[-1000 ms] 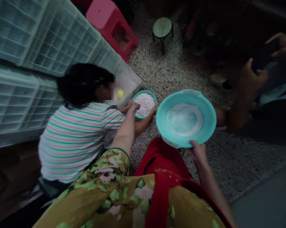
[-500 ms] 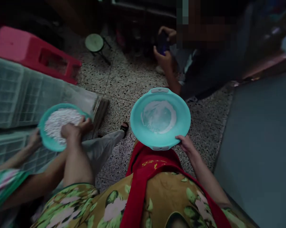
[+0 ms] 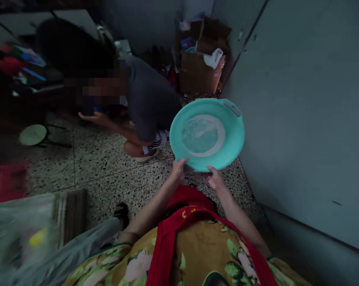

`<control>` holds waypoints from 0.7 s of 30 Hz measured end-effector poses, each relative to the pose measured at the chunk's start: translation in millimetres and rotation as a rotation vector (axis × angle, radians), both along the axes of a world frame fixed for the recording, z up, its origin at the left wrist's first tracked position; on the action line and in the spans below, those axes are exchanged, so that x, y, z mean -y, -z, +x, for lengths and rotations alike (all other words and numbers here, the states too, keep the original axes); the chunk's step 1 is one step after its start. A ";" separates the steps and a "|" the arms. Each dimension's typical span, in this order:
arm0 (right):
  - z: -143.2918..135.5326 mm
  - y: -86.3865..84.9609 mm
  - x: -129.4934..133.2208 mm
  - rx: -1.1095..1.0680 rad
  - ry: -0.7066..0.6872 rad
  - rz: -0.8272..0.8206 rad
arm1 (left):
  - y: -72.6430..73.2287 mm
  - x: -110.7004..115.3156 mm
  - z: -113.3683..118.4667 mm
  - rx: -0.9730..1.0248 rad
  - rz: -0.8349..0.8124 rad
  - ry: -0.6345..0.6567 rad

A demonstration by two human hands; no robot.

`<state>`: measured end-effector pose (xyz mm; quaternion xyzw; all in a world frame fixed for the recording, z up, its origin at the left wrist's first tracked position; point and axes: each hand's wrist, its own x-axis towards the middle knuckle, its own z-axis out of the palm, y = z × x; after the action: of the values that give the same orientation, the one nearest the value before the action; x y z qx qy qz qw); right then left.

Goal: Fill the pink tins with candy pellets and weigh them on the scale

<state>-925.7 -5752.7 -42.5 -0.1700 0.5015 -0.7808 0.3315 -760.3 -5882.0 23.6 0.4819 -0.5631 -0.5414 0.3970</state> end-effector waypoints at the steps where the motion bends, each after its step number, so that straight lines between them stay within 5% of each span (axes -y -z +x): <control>1: -19.1 -4.1 -4.5 0.031 0.000 -0.025 | -5.7 1.0 -26.2 -0.093 -0.022 0.042; 5: -116.2 -26.7 -15.5 0.168 0.203 -0.129 | -24.4 25.5 -98.6 -0.338 -0.040 0.202; 10: -217.1 -67.3 14.7 0.120 0.151 -0.143 | -47.0 74.7 -169.0 -0.338 0.042 0.188; 15: -271.7 -105.3 75.2 0.129 0.221 -0.056 | -80.2 134.9 -222.2 -0.322 -0.012 0.223; 21: -313.5 -162.5 153.8 0.119 0.183 0.050 | -120.6 203.0 -256.7 -0.350 -0.061 0.234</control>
<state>-1239.3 -5906.4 120.1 -0.0685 0.5135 -0.8039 0.2920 -1017.0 -6085.0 144.3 0.2997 -0.5537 -0.6420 0.4376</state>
